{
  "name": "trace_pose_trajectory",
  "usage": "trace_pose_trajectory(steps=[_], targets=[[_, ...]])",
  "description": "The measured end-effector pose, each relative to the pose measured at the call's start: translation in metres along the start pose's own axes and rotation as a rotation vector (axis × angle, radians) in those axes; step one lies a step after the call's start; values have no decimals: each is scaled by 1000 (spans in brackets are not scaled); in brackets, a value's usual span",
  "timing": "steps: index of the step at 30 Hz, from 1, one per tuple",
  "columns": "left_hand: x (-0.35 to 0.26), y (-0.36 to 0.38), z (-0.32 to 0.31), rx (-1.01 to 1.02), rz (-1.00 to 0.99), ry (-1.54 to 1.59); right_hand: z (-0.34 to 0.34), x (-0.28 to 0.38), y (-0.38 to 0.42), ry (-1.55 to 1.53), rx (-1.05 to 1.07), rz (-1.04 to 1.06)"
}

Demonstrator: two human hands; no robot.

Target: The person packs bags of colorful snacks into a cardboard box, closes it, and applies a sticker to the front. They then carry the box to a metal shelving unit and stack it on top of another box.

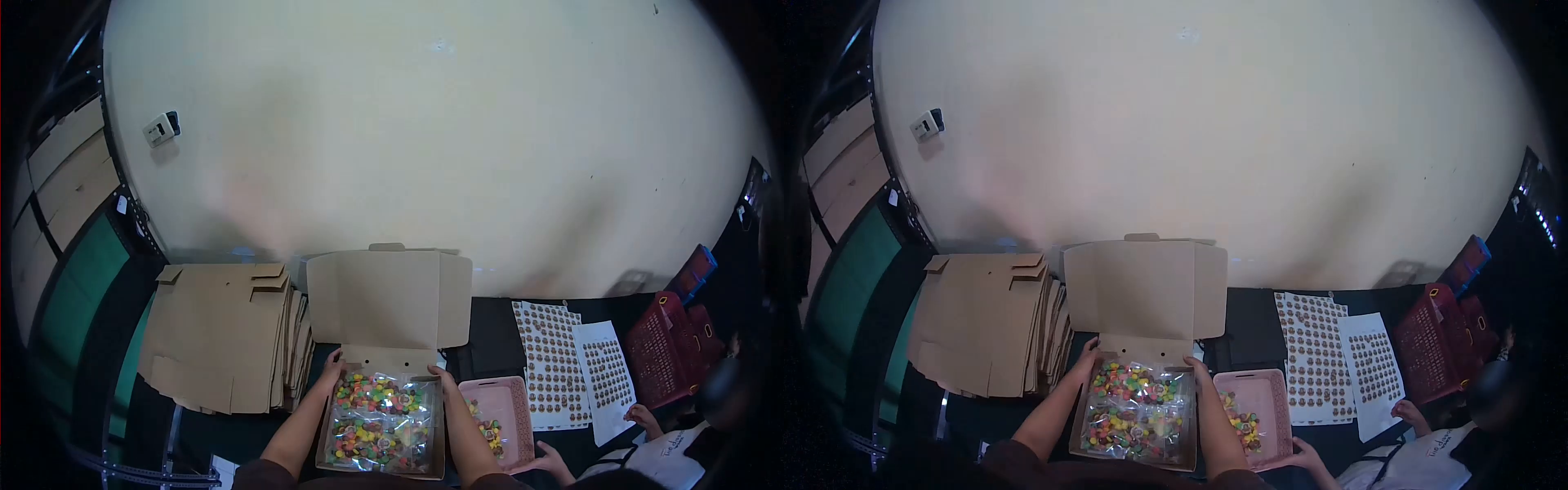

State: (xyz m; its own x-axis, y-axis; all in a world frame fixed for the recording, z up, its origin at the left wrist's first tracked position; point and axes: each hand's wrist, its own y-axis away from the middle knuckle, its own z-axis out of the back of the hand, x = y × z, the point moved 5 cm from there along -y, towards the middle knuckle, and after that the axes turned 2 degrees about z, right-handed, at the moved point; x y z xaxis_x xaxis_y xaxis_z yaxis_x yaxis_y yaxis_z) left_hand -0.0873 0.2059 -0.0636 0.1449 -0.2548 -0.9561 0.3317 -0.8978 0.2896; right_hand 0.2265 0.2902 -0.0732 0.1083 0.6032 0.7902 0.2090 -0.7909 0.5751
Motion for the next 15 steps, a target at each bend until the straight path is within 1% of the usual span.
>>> trace_pose_trajectory(steps=[1, 2, 3, 4, 5, 6, 7, 8, 10, 11, 12, 14, 15], targets=[[-3, 5, -4, 64, 77, 160, 1, -1, 0, -17, -5, -5], [-4, 6, -4, 65, 78, 158, 3, -3, 1, -35, -13, -10], [0, 5, -4, 63, 87, 230, 3, 0, 2, -61, -5, 93], [-1, 6, -4, 60, 96, 302, 14, -12, -11, -62, -6, 92], [-2, 8, -5, 60, 96, 303, 24, -21, -25, -187, 11, 96], [-6, 14, -4, 9, 95, 325, 28, -20, -27, -312, 28, 100], [-11, 19, -4, -42, 93, 348, 34, -25, -25, -349, 119, -14], [-11, 19, -5, -42, 92, 348, 30, -31, -29, -349, 120, -13], [-13, 19, -5, -72, 7, 220, 37, -36, -40, -363, -103, 333], [-13, 19, -4, -72, 7, 221, 38, -39, -39, -380, -34, 330], [-16, 20, -5, -50, -3, 172, 39, -36, -33, -379, -32, 330], [-28, 26, -4, -7, -25, 71, 32, -37, -18, -392, -12, 40], [-45, 36, -5, -4, -4, -23, 31, -33, -15, -391, -9, 42]])
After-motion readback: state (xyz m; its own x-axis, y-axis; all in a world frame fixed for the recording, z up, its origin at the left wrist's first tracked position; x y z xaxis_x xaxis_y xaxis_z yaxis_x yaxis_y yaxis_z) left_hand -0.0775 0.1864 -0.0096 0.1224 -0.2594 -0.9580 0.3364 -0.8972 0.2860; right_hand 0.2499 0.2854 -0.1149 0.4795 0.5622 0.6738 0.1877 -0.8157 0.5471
